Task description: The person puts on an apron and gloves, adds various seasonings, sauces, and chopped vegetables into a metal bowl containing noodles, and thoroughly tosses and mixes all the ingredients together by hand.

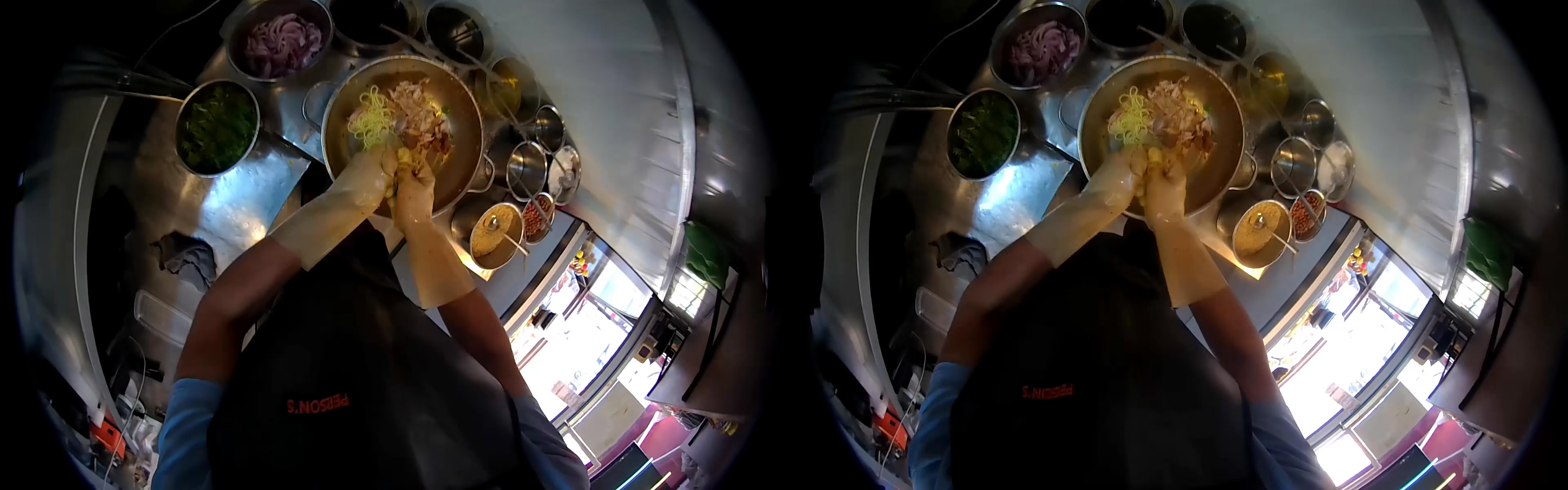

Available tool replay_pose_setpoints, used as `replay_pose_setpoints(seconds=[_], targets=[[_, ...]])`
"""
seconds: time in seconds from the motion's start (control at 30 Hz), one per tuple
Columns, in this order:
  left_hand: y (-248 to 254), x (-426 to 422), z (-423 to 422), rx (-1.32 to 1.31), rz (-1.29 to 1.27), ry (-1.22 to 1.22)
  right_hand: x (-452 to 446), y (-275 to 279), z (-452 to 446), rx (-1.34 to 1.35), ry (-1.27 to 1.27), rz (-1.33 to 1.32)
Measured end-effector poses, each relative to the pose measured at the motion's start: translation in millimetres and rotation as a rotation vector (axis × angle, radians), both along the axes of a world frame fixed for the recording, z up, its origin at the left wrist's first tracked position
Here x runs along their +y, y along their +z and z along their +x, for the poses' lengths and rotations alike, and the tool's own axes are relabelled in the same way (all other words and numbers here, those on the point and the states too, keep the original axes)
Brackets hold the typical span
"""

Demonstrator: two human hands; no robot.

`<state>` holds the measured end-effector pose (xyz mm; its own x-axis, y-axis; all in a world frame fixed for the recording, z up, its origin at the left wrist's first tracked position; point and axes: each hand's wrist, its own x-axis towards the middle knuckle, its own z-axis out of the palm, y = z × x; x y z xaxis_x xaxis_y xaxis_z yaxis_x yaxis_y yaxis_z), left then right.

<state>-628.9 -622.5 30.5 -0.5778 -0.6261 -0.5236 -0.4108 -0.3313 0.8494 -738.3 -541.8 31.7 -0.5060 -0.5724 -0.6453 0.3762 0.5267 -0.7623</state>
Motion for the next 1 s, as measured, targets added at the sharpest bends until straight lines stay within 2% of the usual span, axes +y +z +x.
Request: replay_pose_setpoints(seconds=[0.03, 0.07, 0.1, 0.2, 0.23, 0.3, 0.33, 0.4, 0.47, 0.5, 0.53, 0.57, 0.6, 0.63, 0.67, 0.7, 0.73, 0.8, 0.83, 0.87, 0.93, 0.97, 1.0], targets=[[-9.0, 7.4, 0.6, -0.032, -0.061, -0.012, -3.1, 10.1, 8.8, -0.07, -0.131, 0.014], [-3.2, 11.0, 4.0, -0.045, -0.043, -0.023, 6.1, 2.9, 8.9, -0.082, -0.142, 0.032], [3.2, 8.9, 7.6, 0.024, -0.264, -0.081, 10.6, -3.9, 6.8, -0.085, -0.117, -0.012], [-32.2, 14.1, -8.0, -0.003, -0.165, -0.058, 21.0, -23.1, 2.0, -0.143, -0.177, -0.25], [-38.2, 8.6, -13.2, 0.221, 0.022, 0.057, 25.6, -24.2, -6.5, 0.31, 0.175, -0.247], [-43.9, 12.5, -9.0, 0.503, 0.154, 0.122, 35.2, -25.9, -19.2, 0.749, 0.52, -0.217], [-40.2, 12.5, -7.1, 0.643, 0.231, 0.145, 32.1, -22.1, -26.9, 0.537, 0.373, -0.167], [-48.7, 5.9, -5.9, 0.387, 0.191, 0.132, 23.6, -6.5, -43.5, 0.114, 0.079, -0.065], [-34.2, -9.4, -4.0, 0.183, 0.149, 0.123, 15.4, 9.4, -62.1, -0.312, -0.218, 0.027], [-25.0, -23.8, -3.5, -0.042, -0.065, -0.091, 12.8, 16.7, -71.6, 0.188, 0.167, 0.248], [-19.8, -33.6, -3.6, -0.27, -0.28, -0.302, 17.5, 8.3, -86.0, 0.177, 0.16, 0.245], [-23.4, -41.9, -7.4, -0.298, -0.383, -0.305, 17.2, 3.3, -97.9, 0.674, 0.421, 0.226], [-27.9, -52.9, -12.9, -0.31, -0.382, -0.312, 14.6, -2.9, -110.3, 0.82, 0.511, 0.207], [-13.4, -69.8, -26.5, -0.407, -0.5, -0.237, 5.8, 1.3, -118.5, 0.976, 0.59, 0.19], [-8.3, -80.4, -41.0, -0.502, -0.616, -0.165, -19.4, 29.5, -124.4, 0.778, 0.497, 0.189], [-16.0, -86.3, -55.8, -0.46, -0.628, -0.082, -37.8, 22.8, -134.9, 0.841, 0.559, 0.205], [-25.8, -95.3, -71.8, -0.415, -0.641, 0.002, -46.0, -23.2, -143.3, 0.982, 0.466, 0.071], [-66.6, -107.7, -100.1, -0.274, -0.366, -0.082, -74.7, -43.2, -126.7, 1.037, 0.609, 0.161], [-51.1, -105.1, -100.0, -0.227, -0.347, -0.073, -79.0, -44.7, -121.8, 0.99, 0.66, 0.116], [-57.4, -107.9, -94.3, -0.232, -0.35, -0.081, -77.4, -44.7, -118.3, 0.937, 0.711, 0.076], [-66.6, -116.6, -69.2, -0.025, -0.084, -0.041, -60.4, -36.2, -124.3, 0.899, 0.717, 0.028], [-51.7, -109.9, -56.6, 0.089, -0.016, 0.058, -47.2, -29.0, -132.2, 0.887, 0.806, 0.176], [-42.7, -108.5, -43.6, 0.081, 0.032, 0.098, -38.9, -24.8, -136.9, 0.869, 0.891, 0.328]])
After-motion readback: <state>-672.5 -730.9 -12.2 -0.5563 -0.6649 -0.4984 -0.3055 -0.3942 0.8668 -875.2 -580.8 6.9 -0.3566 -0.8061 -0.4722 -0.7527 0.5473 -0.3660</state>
